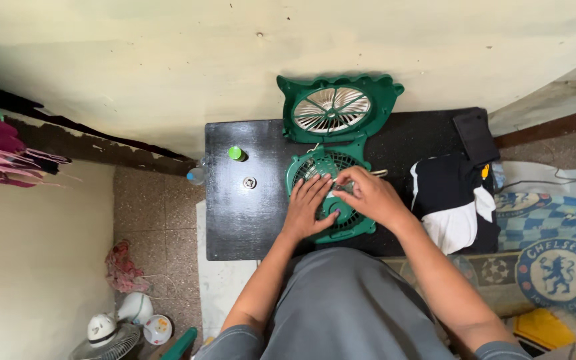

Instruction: The person works at a table on a small green desk fan that is already partially taken apart. They unscrew fasteners from the rear grille and motor housing by hand and with a screwdriver, then lift the front grille guard off the fan body at the end.

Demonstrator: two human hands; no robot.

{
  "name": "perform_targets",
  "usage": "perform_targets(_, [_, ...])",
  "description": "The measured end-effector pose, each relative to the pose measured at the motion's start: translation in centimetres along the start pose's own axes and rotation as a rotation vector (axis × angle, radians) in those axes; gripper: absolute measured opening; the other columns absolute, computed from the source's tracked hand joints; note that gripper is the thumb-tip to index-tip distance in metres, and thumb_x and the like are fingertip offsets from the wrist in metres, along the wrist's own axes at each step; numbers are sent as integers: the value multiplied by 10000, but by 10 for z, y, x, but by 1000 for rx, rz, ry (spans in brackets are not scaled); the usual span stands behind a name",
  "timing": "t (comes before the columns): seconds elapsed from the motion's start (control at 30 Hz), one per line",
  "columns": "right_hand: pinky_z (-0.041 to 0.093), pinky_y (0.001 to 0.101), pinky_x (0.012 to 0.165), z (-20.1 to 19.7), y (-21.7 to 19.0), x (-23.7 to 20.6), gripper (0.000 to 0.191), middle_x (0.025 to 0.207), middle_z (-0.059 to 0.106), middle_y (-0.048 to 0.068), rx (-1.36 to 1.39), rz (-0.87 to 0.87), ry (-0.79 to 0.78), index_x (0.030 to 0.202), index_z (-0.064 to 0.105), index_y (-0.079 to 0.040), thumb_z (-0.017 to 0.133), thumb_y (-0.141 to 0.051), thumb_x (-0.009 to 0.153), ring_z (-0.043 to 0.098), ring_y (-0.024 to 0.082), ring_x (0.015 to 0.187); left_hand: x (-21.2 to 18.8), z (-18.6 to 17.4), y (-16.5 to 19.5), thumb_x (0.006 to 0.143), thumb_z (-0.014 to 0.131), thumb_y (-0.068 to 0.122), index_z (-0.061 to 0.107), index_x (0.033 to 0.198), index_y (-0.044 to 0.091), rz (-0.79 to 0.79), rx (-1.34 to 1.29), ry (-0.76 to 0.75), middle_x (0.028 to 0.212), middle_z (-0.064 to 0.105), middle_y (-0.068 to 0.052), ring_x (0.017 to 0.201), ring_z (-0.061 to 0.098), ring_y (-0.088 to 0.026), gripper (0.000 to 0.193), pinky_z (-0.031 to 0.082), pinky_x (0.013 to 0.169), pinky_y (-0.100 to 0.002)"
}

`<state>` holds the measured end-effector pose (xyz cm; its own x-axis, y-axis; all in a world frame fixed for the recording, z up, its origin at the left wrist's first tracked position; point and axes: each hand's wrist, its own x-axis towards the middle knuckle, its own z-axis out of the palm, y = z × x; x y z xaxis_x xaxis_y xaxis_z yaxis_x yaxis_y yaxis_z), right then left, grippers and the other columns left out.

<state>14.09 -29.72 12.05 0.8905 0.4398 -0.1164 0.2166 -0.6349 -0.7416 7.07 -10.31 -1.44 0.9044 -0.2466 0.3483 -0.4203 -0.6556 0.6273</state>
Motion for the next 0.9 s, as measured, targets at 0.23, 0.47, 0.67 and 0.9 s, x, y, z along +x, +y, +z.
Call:
perform_targets(0.23, [545, 348, 615, -6, -4, 5, 217, 827, 708, 30, -157, -220, -17, 1002, 771, -197, 800, -347, 848, 708, 220, 727, 2, 5, 0, 833, 769, 425, 564, 1418, 102, 5, 72, 46, 1573, 500, -53, 1487, 423, -272, 699, 257, 1247, -531])
perform_targets(0.47, [552, 335, 573, -4, -2, 12, 299, 752, 737, 18, -140, -145, -19, 975, 763, -173, 813, -425, 822, 716, 208, 645, 4, -5, 6, 848, 759, 451, 540, 1469, 122, -51, -27, -4, 1585, 492, -60, 1505, 403, -282, 736, 234, 1261, -529])
perform_targets(0.67, [554, 294, 725, -16, 9, 2, 380, 958, 758, 74, 173, -44, -279, 1257, 694, -160, 727, -297, 904, 684, 190, 789, 9, -10, 10, 893, 722, 493, 469, 1520, 124, -65, -31, -61, 1619, 442, -58, 1531, 363, -287, 770, 198, 1274, -526])
perform_targets(0.9, [556, 332, 728, -2, -6, -16, 325, 1086, 770, 62, 42, 35, -15, 1207, 725, -146, 710, -285, 914, 726, 195, 820, 7, -10, 6, 934, 661, 531, 375, 1583, 105, -39, 9, -147, 1658, 365, -65, 1555, 295, -290, 828, 158, 1285, -525])
